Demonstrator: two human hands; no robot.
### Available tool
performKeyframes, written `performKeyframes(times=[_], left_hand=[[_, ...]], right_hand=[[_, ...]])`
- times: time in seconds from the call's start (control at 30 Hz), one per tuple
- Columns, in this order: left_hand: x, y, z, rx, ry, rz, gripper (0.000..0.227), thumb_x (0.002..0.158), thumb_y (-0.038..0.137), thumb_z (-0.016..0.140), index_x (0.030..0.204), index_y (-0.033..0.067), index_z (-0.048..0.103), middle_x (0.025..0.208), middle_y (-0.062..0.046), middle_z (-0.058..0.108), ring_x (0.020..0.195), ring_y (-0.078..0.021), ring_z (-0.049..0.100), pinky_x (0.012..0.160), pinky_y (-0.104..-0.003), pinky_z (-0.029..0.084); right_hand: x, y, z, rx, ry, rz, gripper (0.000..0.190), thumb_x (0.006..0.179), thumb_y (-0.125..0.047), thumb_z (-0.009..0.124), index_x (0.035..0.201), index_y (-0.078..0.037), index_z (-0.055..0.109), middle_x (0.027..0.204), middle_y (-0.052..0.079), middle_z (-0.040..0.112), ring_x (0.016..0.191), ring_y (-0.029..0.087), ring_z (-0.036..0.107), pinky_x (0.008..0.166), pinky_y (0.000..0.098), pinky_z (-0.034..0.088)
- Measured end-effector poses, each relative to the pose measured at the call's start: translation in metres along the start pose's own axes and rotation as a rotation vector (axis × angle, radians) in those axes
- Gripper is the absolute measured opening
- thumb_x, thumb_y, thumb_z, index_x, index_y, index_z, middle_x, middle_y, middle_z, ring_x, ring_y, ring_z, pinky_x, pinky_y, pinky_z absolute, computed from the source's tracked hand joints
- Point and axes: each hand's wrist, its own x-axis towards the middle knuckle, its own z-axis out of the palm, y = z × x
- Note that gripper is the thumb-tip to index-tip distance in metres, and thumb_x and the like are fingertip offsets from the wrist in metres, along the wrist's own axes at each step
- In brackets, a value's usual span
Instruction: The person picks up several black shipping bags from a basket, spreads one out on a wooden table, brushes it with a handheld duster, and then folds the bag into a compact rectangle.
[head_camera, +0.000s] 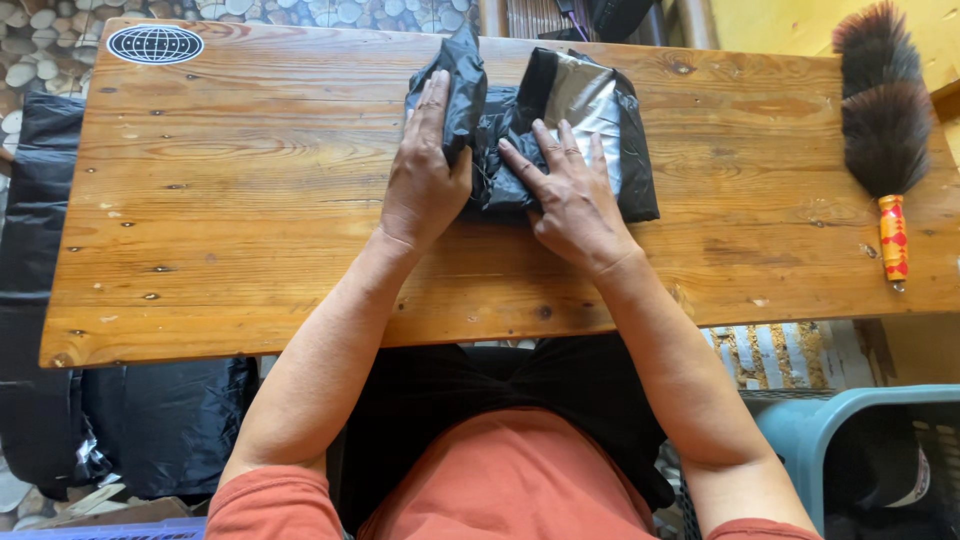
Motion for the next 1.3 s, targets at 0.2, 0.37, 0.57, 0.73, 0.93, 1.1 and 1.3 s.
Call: performKeyframes(times=[0.2, 0.37, 0.57, 0.73, 0.93, 1.1, 1.3], left_hand=[[-0.006, -0.005, 0.011, 0.173, -0.049, 0.095, 0.075, 0.097, 0.008, 0.064, 0.162, 0.0013, 0.027, 0.168, -0.019, 0.035, 0.160, -0.0361, 0.029, 0.134, -0.055, 0.019], [-0.009, -0.002, 0.014, 0.316, -0.069, 0.154, 0.083, 0.087, 0.013, 0.068, 0.161, 0.0020, 0.031, 0.166, -0.021, 0.037, 0.157, -0.0365, 0.034, 0.131, -0.057, 0.025], [-0.006, -0.002, 0.012, 0.228, -0.005, 0.130, 0.072, 0.093, 0.015, 0.065, 0.158, 0.0028, 0.037, 0.163, -0.019, 0.042, 0.155, -0.0355, 0.038, 0.131, -0.055, 0.026], [-0.006, -0.009, 0.013, 0.249, -0.077, 0.122, 0.084, 0.085, 0.016, 0.070, 0.161, 0.0050, 0.033, 0.166, -0.019, 0.038, 0.157, -0.0355, 0.035, 0.131, -0.055, 0.023], [0.001, -0.012, 0.001, -0.029, -0.017, 0.042, 0.070, 0.095, 0.002, 0.063, 0.159, 0.0069, 0.035, 0.163, -0.015, 0.045, 0.154, -0.0346, 0.042, 0.131, -0.042, 0.032], [-0.003, -0.011, 0.006, 0.092, -0.026, 0.136, 0.070, 0.095, 0.005, 0.064, 0.159, 0.0044, 0.035, 0.163, -0.019, 0.043, 0.155, -0.0363, 0.040, 0.133, -0.047, 0.029], [-0.004, -0.004, 0.010, 0.345, -0.172, 0.199, 0.087, 0.083, 0.016, 0.072, 0.160, 0.0018, 0.033, 0.164, -0.024, 0.039, 0.155, -0.0401, 0.032, 0.129, -0.061, 0.023]], right_hand=[[0.001, 0.001, 0.013, -0.053, 0.134, -0.123, 0.083, 0.076, -0.003, 0.058, 0.156, -0.025, 0.051, 0.160, 0.024, 0.044, 0.150, 0.044, 0.035, 0.118, 0.0661, 0.024], [-0.002, 0.005, 0.024, -0.007, 0.272, -0.139, 0.070, 0.076, -0.001, 0.060, 0.144, -0.019, 0.066, 0.154, 0.020, 0.054, 0.144, 0.045, 0.047, 0.120, 0.0596, 0.032], [0.003, -0.001, 0.025, -0.011, 0.296, -0.056, 0.073, 0.077, -0.014, 0.069, 0.149, -0.022, 0.060, 0.151, 0.021, 0.056, 0.139, 0.049, 0.049, 0.117, 0.0618, 0.033], [0.011, -0.013, 0.025, -0.054, 0.193, -0.011, 0.083, 0.074, -0.041, 0.081, 0.149, -0.017, 0.056, 0.154, 0.027, 0.048, 0.139, 0.056, 0.042, 0.116, 0.0703, 0.026], [0.017, -0.029, 0.024, -0.049, 0.105, -0.050, 0.067, 0.090, -0.019, 0.060, 0.156, -0.024, 0.048, 0.166, 0.020, 0.030, 0.152, 0.048, 0.023, 0.113, 0.0794, 0.019], [0.017, -0.029, 0.024, -0.012, 0.054, -0.098, 0.073, 0.082, -0.005, 0.056, 0.153, -0.022, 0.051, 0.167, 0.019, 0.025, 0.151, 0.054, 0.015, 0.112, 0.0829, 0.014], [0.017, -0.021, 0.034, 0.140, 0.168, -0.151, 0.051, 0.083, -0.009, 0.062, 0.134, -0.008, 0.068, 0.162, 0.023, 0.036, 0.152, 0.052, 0.016, 0.114, 0.0826, 0.009]])
